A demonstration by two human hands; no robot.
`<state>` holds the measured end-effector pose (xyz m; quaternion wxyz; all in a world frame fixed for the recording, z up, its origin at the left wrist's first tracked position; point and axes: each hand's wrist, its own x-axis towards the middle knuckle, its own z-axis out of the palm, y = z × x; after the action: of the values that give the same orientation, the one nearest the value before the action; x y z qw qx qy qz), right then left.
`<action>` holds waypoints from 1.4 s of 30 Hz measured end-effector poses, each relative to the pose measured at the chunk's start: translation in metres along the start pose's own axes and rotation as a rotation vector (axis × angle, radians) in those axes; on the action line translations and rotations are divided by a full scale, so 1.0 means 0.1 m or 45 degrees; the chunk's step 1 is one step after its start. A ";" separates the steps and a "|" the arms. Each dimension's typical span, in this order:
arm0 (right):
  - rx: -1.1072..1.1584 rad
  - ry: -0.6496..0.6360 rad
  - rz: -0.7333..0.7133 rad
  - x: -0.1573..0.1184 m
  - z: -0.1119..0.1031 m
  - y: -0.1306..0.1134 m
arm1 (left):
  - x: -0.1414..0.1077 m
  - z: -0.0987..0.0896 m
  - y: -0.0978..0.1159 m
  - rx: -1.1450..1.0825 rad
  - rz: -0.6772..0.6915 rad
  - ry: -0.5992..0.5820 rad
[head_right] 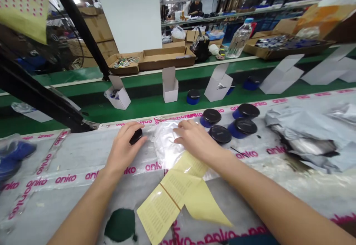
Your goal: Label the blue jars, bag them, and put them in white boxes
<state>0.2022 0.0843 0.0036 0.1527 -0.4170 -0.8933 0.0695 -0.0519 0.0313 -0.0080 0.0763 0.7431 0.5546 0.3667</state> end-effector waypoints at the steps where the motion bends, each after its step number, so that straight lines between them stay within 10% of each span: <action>1: 0.010 0.037 0.008 -0.08 0.07 0.01 | 0.01 0.04 -0.01 -0.025 0.013 0.044; 12: 0.254 0.378 -0.129 -0.15 0.16 0.09 | -0.06 0.17 0.38 -0.074 0.262 0.140; 20: 0.350 0.433 -0.174 -0.15 0.10 0.10 | -0.11 0.44 0.44 -0.516 -0.184 -0.320; 30: 0.993 0.942 0.281 -0.09 -0.22 -0.05 | -0.10 0.44 0.44 -0.609 -0.239 -0.217; 37: 1.419 0.060 0.086 0.08 -0.41 -0.30 | -0.09 0.22 0.50 -0.933 -0.129 0.138; 42: 1.010 0.188 -0.055 0.14 -0.34 -0.50 | -0.07 0.08 0.53 -1.317 -0.421 0.033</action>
<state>0.1686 0.0631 0.0515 0.3668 -0.3108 -0.7924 0.3754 -0.0062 0.0077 0.0105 0.4819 0.5069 0.4121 0.5839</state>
